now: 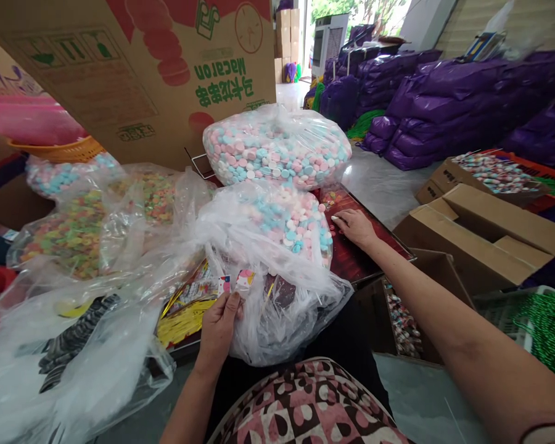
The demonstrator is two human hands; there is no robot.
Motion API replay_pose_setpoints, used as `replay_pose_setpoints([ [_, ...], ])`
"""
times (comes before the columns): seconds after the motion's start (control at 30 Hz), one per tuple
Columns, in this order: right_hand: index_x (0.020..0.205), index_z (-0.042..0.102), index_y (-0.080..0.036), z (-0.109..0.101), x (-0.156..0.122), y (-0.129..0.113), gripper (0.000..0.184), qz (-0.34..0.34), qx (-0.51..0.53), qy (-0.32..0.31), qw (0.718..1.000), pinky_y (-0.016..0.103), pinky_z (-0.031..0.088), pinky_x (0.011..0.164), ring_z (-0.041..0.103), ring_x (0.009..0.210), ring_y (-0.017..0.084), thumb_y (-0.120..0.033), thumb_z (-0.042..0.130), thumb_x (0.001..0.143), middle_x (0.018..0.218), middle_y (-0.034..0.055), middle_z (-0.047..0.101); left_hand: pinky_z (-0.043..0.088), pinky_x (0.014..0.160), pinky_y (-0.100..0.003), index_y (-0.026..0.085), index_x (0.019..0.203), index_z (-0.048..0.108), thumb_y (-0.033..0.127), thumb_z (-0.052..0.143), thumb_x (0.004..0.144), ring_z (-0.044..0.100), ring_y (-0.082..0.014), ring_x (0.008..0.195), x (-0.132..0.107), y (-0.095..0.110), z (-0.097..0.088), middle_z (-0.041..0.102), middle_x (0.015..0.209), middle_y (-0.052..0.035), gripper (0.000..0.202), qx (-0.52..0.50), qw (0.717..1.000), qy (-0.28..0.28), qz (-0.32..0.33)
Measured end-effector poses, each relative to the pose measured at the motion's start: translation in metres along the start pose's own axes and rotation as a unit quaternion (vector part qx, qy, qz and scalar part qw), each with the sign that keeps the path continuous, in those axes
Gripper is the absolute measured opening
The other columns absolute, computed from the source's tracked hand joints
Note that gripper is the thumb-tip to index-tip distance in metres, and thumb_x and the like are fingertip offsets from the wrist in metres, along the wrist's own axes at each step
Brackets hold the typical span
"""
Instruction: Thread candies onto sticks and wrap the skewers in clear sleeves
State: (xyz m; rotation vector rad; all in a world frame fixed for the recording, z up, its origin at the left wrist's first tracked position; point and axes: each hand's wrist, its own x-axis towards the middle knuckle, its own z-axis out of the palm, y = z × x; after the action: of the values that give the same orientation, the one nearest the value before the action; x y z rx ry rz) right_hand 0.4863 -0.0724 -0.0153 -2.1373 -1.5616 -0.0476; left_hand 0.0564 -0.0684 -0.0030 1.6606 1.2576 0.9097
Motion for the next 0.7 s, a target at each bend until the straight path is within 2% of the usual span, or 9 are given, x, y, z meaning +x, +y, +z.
replay_pose_setpoints([
  [0.1,0.099,0.076,-0.017,0.001,0.001,-0.006,0.032,0.035,-0.020,0.004,0.999,0.038,0.046,0.089,0.063,0.102,0.027,-0.036,0.051,0.094,0.109,0.0148,0.072,0.040,0.065,-0.026,0.020,0.060,0.052,0.055,0.053,0.091,0.050,-0.0127,0.061,-0.002,0.001,-0.001,0.054,0.059,0.0016,0.047,-0.036,0.998,-0.044,-0.007],
  [0.2,0.094,0.074,-0.013,0.002,0.000,-0.011,0.031,0.087,-0.021,0.013,0.996,0.038,0.046,0.081,0.064,0.098,0.030,-0.034,0.051,0.091,0.106,0.0190,0.071,0.038,0.066,-0.026,0.020,0.061,0.051,0.052,0.053,0.093,0.049,-0.0128,0.062,-0.004,0.004,0.000,0.052,0.059,0.0022,0.045,-0.058,0.997,-0.051,-0.011],
  [0.37,0.088,0.073,-0.015,-0.004,0.001,-0.009,0.025,0.180,0.035,0.040,0.982,0.039,0.045,0.078,0.065,0.091,0.031,-0.034,0.057,0.084,0.089,0.0171,0.072,0.036,0.066,-0.027,0.020,0.063,0.051,0.050,0.054,0.092,0.047,-0.0124,0.061,-0.005,0.004,0.002,0.050,0.059,0.0032,0.042,-0.081,0.995,-0.052,-0.014],
  [0.47,0.089,0.070,-0.016,-0.017,0.001,-0.014,0.030,0.231,0.108,0.071,0.964,0.039,0.045,0.070,0.062,0.076,0.027,-0.040,0.052,0.087,0.078,0.0146,0.069,0.037,0.066,-0.027,0.020,0.062,0.051,0.051,0.055,0.092,0.047,-0.0123,0.061,-0.006,0.006,0.001,0.050,0.058,0.0032,0.043,-0.087,0.995,-0.055,-0.017],
  [0.53,0.089,0.067,-0.020,-0.032,-0.004,-0.026,0.032,0.254,0.185,0.083,0.946,0.037,0.041,0.057,0.054,0.061,0.023,-0.047,0.049,0.088,0.069,0.0094,0.063,0.037,0.065,-0.027,0.020,0.062,0.052,0.053,0.056,0.091,0.046,-0.0118,0.060,-0.007,0.012,-0.002,0.049,0.057,0.0035,0.044,-0.101,0.994,-0.045,-0.023],
  [0.6,0.085,0.062,-0.025,-0.050,-0.015,-0.048,0.029,0.259,0.283,0.080,0.920,0.034,0.034,0.048,0.043,0.050,0.019,-0.053,0.053,0.085,0.060,0.0025,0.053,0.037,0.063,-0.026,0.019,0.062,0.052,0.055,0.057,0.090,0.046,-0.0110,0.058,-0.008,0.023,-0.003,0.049,0.056,0.0035,0.045,-0.116,0.992,-0.027,-0.027],
  [0.67,0.078,0.059,-0.028,-0.069,-0.034,-0.078,0.029,0.235,0.345,0.055,0.907,0.031,0.032,0.046,0.037,0.047,0.015,-0.057,0.059,0.083,0.055,-0.0022,0.044,0.039,0.061,-0.025,0.018,0.065,0.057,0.056,0.058,0.089,0.048,-0.0106,0.057,-0.009,0.037,-0.001,0.054,0.057,0.0025,0.045,-0.144,0.988,-0.034,-0.030],
  [0.7,0.075,0.060,-0.028,-0.077,-0.046,-0.096,0.031,0.220,0.381,0.024,0.898,0.030,0.029,0.044,0.031,0.045,0.013,-0.058,0.060,0.082,0.051,-0.0037,0.040,0.041,0.060,-0.025,0.018,0.068,0.060,0.056,0.057,0.089,0.051,-0.0111,0.057,-0.009,0.044,0.001,0.059,0.060,0.0010,0.044,-0.173,0.983,-0.057,-0.037],
])
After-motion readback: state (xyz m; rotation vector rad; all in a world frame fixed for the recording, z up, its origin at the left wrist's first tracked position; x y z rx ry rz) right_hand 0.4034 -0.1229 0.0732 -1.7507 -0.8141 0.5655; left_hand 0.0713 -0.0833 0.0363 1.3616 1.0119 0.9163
